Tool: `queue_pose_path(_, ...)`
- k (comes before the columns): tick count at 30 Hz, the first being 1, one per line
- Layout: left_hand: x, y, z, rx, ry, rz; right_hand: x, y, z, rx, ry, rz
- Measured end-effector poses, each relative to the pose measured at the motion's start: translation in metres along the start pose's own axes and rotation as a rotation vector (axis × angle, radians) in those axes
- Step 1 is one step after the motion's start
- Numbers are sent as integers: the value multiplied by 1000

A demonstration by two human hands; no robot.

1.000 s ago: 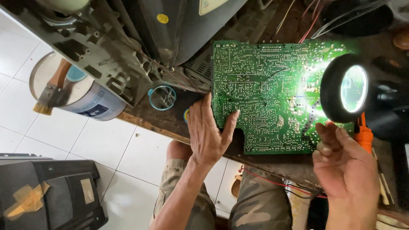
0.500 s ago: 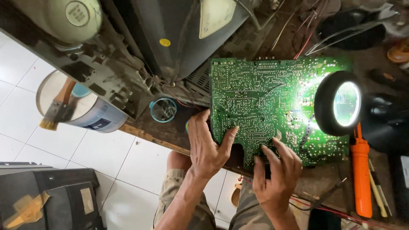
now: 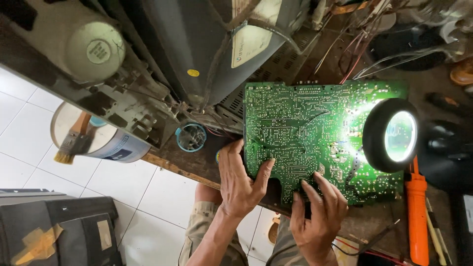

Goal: Repairing a circuit board by probing with a multimeter and soldering components under a magnifying lamp.

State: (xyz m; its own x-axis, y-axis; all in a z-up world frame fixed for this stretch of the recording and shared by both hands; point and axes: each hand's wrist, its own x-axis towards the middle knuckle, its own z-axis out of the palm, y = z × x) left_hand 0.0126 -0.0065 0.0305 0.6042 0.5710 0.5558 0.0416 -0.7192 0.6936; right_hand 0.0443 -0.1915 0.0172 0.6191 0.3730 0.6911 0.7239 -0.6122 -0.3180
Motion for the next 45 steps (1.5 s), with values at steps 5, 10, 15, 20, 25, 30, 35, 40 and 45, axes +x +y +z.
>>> queue_pose_path(5, -3, -2, 3, 62, 4, 1, 0, 0, 0, -12, -8, 3)
queue_pose_path(10, -5, -2, 6, 93, 6, -13, -3, 1, 1, -22, -30, 38)
queue_pose_path(15, -2, 0, 6, 77, 9, -24, -2, 1, 1, -12, -23, 35)
queue_pose_path(20, -2, 3, 5, 86, 15, -18, -3, 3, 1, -1, -18, 18)
queue_pose_path(25, -1, 4, 5, 106, 16, -3, -4, 3, 1, -15, -25, 26)
queue_pose_path(30, -1, 4, 6, 114, 10, -11, 2, 1, -2, -13, -14, 0)
queue_pose_path(35, 0, 6, 6, 96, 35, -4, 1, 1, -1, -5, -7, 0)
queue_pose_path(40, -2, 3, 8, 99, 45, 22, -1, 3, 0, 9, -10, 2)
queue_pose_path(45, -4, 0, 6, 161, -108, 21, -2, 4, 0, -14, -15, -12)
